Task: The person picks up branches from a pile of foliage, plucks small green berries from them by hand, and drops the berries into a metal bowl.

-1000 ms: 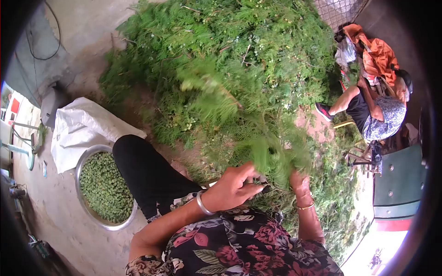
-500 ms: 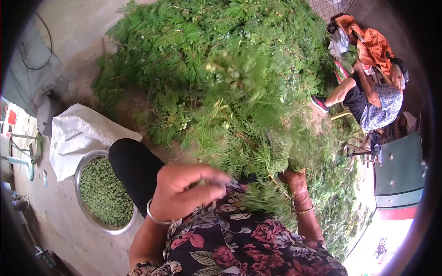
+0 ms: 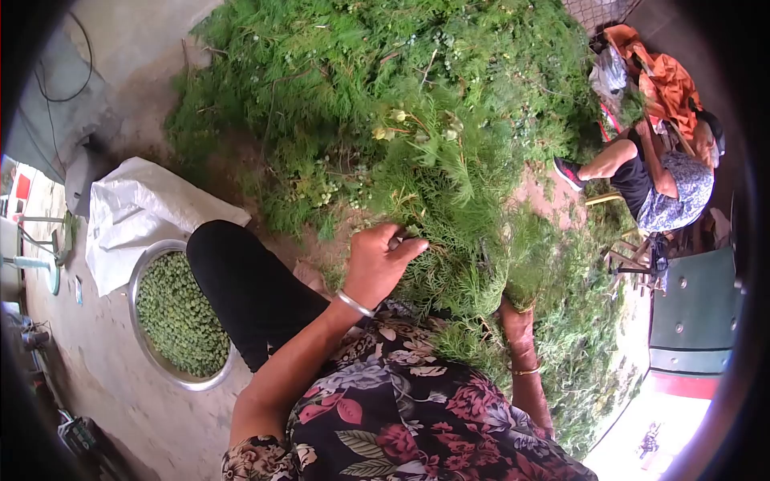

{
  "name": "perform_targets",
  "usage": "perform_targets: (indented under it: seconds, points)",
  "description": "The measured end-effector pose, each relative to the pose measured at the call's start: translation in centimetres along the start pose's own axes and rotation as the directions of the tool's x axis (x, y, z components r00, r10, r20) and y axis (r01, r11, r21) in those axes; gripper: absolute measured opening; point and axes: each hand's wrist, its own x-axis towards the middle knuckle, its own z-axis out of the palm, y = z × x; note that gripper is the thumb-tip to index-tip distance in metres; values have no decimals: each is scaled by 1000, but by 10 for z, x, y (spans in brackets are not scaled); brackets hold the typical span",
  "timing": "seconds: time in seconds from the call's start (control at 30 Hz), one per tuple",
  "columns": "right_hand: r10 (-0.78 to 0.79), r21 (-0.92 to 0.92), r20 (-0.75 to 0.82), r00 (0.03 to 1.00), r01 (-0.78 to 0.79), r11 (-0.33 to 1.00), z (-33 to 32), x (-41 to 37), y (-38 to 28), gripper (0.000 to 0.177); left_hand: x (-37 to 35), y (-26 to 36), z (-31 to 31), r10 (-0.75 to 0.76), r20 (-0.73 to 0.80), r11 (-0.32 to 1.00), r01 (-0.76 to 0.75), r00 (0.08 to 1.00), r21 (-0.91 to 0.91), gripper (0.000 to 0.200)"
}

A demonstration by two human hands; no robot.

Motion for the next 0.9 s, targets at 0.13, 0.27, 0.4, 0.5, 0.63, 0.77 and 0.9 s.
perform_targets:
  seconds: [0.13,0.27,0.4,0.5,0.63,0.77,0.9]
  points:
    - [260,147,-31,965,-253,956,3,-3,-8,30,3,-9,8,-170,34,961,173,985,-217,26]
    - [-41,-343,33,999,49,938,-2,-8,5,32,-1,-15,13,-275,23,831,249,961,-497,19]
    - [-198,-664,186,962,272,696,-1,-13,13,39,-3,-15,13,-376,-3,679,273,927,-681,12]
    - [-306,-870,316,898,402,284,8,-10,34,40,-3,-3,9,-481,-34,622,314,876,-717,11]
    - [-165,-760,300,940,340,554,4,-11,32,45,-4,-10,4,-464,-51,660,307,884,-686,10]
    - [-70,-716,207,976,200,669,6,-5,49,45,21,-33,-70,-589,-287,638,217,755,-739,8]
    - [-32,-263,-3,999,30,964,2,-9,95,12,0,-58,-171,-475,-241,499,34,847,-866,20]
